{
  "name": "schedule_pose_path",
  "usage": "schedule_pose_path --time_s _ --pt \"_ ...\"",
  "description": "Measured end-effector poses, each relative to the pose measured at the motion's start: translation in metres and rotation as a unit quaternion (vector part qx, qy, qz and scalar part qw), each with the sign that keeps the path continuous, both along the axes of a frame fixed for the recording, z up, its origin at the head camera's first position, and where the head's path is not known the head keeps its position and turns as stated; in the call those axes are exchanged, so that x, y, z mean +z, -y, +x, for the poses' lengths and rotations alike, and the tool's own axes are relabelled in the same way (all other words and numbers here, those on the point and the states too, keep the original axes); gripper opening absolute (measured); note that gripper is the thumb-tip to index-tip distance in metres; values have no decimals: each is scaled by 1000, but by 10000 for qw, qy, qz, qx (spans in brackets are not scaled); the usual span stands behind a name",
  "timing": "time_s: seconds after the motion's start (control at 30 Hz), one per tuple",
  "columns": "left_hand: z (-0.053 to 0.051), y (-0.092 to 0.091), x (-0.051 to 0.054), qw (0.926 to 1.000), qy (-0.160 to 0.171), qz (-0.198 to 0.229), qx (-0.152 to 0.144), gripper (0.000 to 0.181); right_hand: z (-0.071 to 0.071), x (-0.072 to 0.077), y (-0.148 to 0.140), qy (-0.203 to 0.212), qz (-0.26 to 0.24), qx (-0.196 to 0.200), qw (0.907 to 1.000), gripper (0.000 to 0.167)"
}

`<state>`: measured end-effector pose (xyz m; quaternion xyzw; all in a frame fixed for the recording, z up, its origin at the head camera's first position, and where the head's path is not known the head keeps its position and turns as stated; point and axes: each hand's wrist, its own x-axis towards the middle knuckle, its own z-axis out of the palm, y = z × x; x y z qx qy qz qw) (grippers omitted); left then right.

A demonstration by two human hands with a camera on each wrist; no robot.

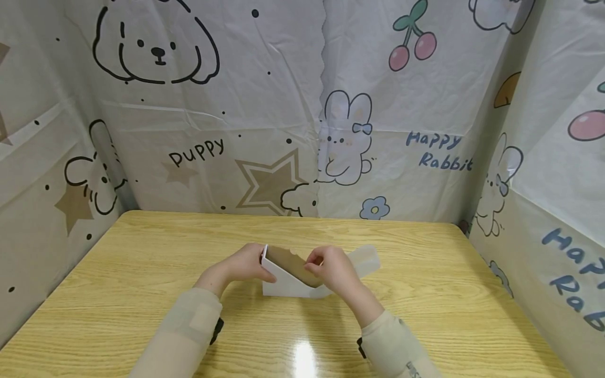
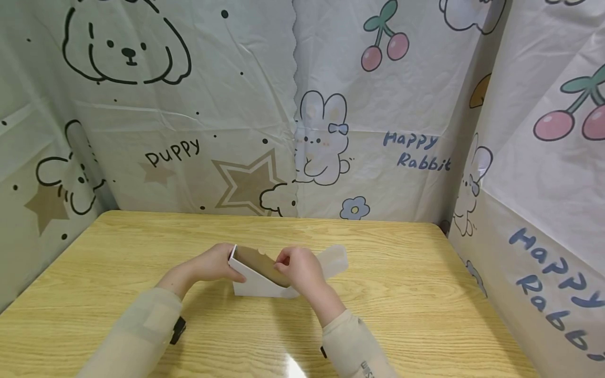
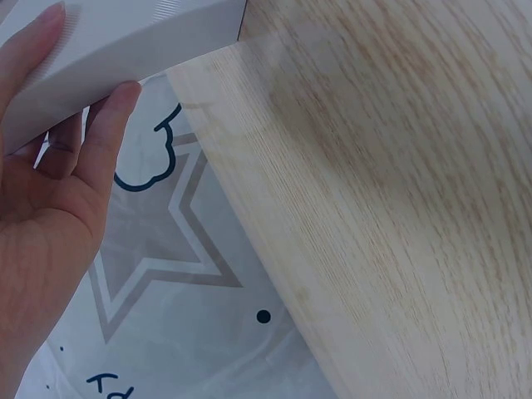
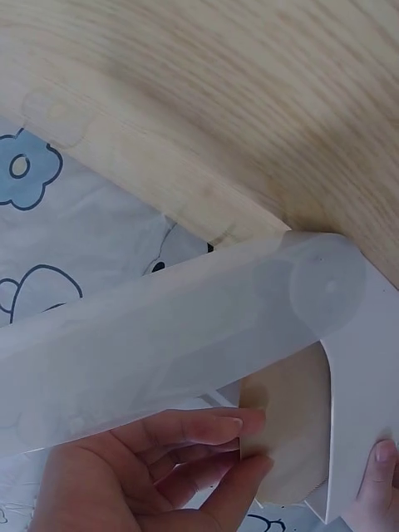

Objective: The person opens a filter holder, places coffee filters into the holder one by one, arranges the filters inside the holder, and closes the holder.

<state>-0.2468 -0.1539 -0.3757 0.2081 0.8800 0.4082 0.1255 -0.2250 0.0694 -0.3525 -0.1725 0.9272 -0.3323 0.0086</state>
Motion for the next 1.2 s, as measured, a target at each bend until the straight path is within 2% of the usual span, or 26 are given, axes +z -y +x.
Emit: schedule_pose_path --time_s 0.23,0.57,0.7,0.83,0.9,0.97,1.1,1.2 --pt "0 -1 1 10000 22 -44 62 33 0 -4 3 -142 204 140 9996 7" --pt "0 0 1 10000 23 -37 -4 31 0 -6 7 -19 425 148 9990 9" --pt "0 0 1 10000 31 -35 8 29 4 -1 4 -57 635 27 9980 8" --pt "1 0 1 10000 47 -72 43 28 9 14 -8 -394 612 -286 9969 10" --pt "2 -1 1 10000 35 -71 14 28 12 24 -20 -563 525 -353 9964 17" --pt "1 -2 1 10000 37 -74 -8 28 13 31 -37 -639 514 -260 9963 31" --pt "1 -2 2 9999 77 -98 40 28 10 39 -73 -325 919 193 9951 66" --pt "2 -1 2 9998 80 -134 90 27 5 38 -95 22 1245 365 9916 73"
